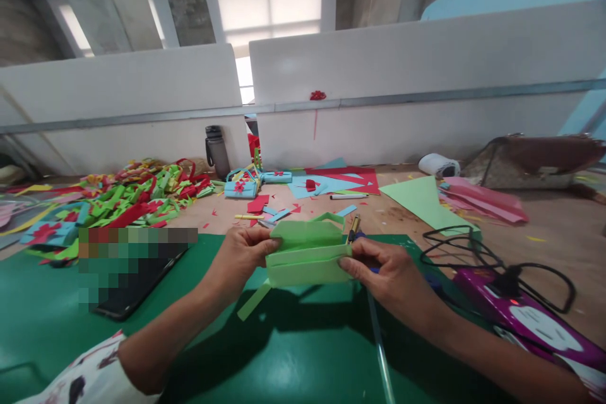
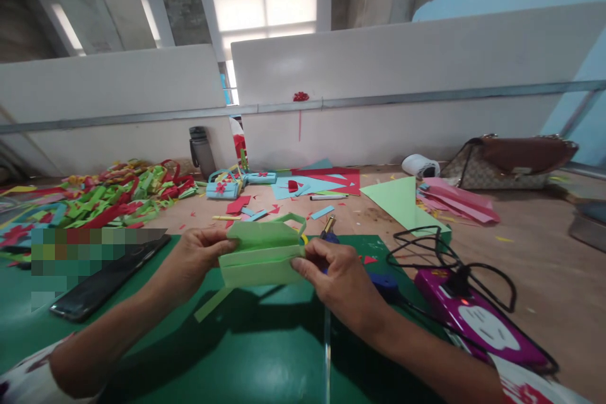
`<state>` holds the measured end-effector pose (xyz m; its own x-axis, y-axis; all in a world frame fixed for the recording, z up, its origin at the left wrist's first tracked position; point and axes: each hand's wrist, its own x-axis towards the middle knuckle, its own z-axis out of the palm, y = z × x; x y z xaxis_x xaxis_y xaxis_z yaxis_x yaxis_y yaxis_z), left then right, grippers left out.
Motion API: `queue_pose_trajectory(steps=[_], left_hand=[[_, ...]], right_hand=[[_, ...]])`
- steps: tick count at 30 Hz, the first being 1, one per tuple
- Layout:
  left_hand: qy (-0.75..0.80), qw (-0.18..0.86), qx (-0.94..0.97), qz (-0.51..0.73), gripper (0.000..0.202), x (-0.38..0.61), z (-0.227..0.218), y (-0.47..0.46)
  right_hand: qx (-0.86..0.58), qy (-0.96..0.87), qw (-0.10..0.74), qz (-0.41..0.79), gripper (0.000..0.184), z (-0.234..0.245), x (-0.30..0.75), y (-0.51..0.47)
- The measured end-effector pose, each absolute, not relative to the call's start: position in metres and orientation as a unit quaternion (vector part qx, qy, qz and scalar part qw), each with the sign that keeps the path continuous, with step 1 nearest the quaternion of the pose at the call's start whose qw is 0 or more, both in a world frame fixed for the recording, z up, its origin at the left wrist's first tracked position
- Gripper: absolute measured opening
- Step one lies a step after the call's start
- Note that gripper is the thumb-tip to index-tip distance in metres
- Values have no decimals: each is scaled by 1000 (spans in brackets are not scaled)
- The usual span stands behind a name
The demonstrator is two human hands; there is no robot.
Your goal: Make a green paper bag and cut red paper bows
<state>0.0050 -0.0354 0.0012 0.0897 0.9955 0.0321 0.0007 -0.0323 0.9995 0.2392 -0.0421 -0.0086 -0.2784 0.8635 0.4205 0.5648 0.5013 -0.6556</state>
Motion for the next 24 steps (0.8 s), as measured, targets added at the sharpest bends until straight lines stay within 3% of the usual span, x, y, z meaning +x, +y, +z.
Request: queue_pose_trajectory(steps=[7,13,18,24], left_hand=[[448,503,551,493,11,11,-1,-36],[399,548,564,472,9,22,-1,-39],[414,537,566,469,9,28,2,-38],[425,497,634,412,12,30,9,-33]], right_hand=[[-403,-760,510,-5,17,16,239,-37],[-355,-850,388,-41,40,27,218,-37],[-349,-866,359,0,11,23,217,-33],[-321,-880,350,-19,5,22,219,-30]])
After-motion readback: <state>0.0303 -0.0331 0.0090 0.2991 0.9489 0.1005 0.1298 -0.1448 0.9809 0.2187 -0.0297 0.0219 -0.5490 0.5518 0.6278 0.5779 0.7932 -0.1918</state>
